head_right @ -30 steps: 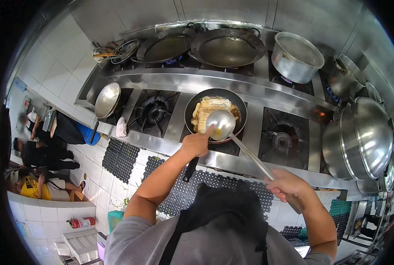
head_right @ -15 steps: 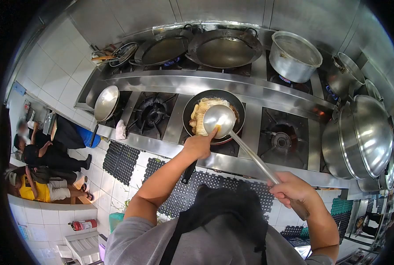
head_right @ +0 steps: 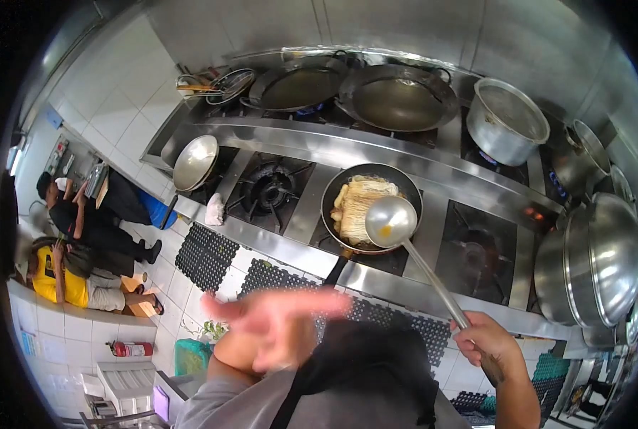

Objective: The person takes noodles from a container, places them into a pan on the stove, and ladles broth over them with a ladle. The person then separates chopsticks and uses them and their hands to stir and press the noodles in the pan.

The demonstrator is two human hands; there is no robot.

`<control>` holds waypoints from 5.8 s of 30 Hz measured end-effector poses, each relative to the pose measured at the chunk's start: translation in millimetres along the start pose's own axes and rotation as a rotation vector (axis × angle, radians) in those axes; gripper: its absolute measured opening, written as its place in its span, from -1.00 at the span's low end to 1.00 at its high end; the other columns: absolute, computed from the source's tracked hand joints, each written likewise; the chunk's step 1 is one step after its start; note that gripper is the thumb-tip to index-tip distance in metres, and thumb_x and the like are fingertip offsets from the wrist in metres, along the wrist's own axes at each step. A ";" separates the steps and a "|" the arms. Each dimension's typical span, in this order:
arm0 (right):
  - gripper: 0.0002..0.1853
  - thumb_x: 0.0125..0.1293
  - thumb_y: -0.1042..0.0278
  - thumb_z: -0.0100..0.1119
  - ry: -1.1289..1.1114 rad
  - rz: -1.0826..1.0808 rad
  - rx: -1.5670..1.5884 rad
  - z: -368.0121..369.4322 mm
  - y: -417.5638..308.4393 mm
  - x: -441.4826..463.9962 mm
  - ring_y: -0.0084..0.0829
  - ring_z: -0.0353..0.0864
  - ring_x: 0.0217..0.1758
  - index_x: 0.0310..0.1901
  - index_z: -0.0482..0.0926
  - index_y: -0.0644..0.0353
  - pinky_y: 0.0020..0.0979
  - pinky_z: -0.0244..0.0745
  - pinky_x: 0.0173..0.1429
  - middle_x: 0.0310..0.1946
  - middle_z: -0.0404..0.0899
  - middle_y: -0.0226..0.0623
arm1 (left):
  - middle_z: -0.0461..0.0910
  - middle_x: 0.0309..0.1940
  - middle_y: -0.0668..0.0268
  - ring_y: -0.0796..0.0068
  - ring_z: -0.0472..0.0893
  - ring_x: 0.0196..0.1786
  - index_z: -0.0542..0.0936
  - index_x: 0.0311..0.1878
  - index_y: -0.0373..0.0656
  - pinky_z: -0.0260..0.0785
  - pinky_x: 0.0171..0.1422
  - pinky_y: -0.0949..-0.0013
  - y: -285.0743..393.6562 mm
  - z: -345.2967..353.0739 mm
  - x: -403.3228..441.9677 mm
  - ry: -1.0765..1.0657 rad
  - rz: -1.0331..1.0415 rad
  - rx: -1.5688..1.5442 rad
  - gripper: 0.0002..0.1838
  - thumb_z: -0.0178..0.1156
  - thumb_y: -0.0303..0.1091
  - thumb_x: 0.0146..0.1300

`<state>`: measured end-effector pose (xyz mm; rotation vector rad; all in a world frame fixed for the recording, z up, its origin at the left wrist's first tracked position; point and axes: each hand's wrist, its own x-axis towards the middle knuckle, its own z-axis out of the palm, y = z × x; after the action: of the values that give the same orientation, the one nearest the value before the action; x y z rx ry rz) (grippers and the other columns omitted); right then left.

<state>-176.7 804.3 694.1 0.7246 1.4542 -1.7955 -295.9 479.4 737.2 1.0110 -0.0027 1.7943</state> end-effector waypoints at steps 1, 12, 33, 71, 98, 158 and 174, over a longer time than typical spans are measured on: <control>-0.76 0.03 0.61 0.00 -0.001 0.022 0.025 -2.4 1.5 1.9 -0.57 0.15 -0.86 -0.20 0.37 0.25 -0.47 0.06 -0.82 -0.77 0.17 -0.43 | 0.36 -0.73 0.39 0.62 0.29 -0.80 -0.31 0.34 -0.55 0.10 -0.72 0.52 3.6 14.7 2.2 -0.079 -0.114 0.021 0.30 -0.05 0.52 0.02; -0.78 0.05 0.59 -0.03 0.035 0.069 0.004 5.5 -7.3 4.9 -0.59 0.13 -0.85 -0.21 0.35 0.23 -0.51 0.03 -0.81 -0.75 0.18 -0.45 | 0.24 -0.78 0.51 0.80 0.26 -0.81 -0.06 0.39 -0.46 0.08 -0.78 0.72 -10.5 68.8 10.8 -0.266 -0.007 0.055 0.16 -0.01 0.45 0.09; -0.64 0.10 0.48 -0.04 0.604 -0.342 -1.411 15.2 -10.3 111.5 0.19 0.56 -0.31 -0.01 0.30 0.19 0.10 0.42 -0.19 -0.45 0.55 0.17 | 0.45 -0.57 0.29 0.61 0.36 -0.73 0.19 0.26 -0.22 0.18 -0.70 0.50 -78.4 -139.6 -133.9 1.539 -0.527 0.929 -0.41 0.14 -0.13 0.29; -0.65 0.11 0.53 -0.08 0.503 -0.069 -1.519 15.6 -14.3 71.3 0.18 0.55 -0.20 -0.02 0.25 0.25 0.04 0.42 -0.11 -0.33 0.54 0.25 | 0.38 -0.67 0.37 0.60 0.36 -0.77 0.31 0.23 -0.19 0.23 -0.71 0.49 -70.1 -132.9 -131.4 1.458 -0.559 0.902 -0.54 0.06 -0.21 0.33; -0.59 0.09 0.52 0.00 0.667 -0.267 -1.349 -2.9 -21.0 95.3 0.21 0.53 -0.23 0.03 0.24 0.19 0.08 0.41 -0.10 -0.36 0.52 0.23 | 0.46 -0.59 0.33 0.63 0.37 -0.73 0.28 0.31 -0.09 0.27 -0.69 0.52 -56.8 -131.5 -131.0 1.468 -0.665 0.864 -0.49 0.07 -0.23 0.32; -0.93 0.35 0.42 -0.02 -0.058 -0.281 0.683 -39.3 90.3 169.3 -0.64 0.14 -0.81 -0.24 0.33 -0.03 -0.53 0.10 -0.78 -0.71 0.16 -0.53 | 0.37 -0.67 0.37 0.59 0.32 -0.77 0.39 -0.26 -0.23 0.15 -0.73 0.50 -88.5 -129.8 -107.8 1.645 -0.636 0.752 -0.73 0.10 -0.19 0.32; -0.77 0.35 0.34 0.04 0.039 -0.488 0.096 -34.3 119.5 269.3 -0.39 0.55 -0.56 -0.17 0.27 0.30 -0.34 0.51 -0.58 -0.51 0.49 -0.18 | 0.34 -0.73 0.41 0.64 0.30 -0.78 0.41 -0.28 -0.19 0.13 -0.73 0.51 -100.3 -132.6 -105.1 1.777 -0.645 0.823 -0.77 0.09 -0.20 0.32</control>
<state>-241.0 776.6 405.9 0.4759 1.6840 -2.2383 -289.8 503.5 542.0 -0.4176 1.9657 1.4635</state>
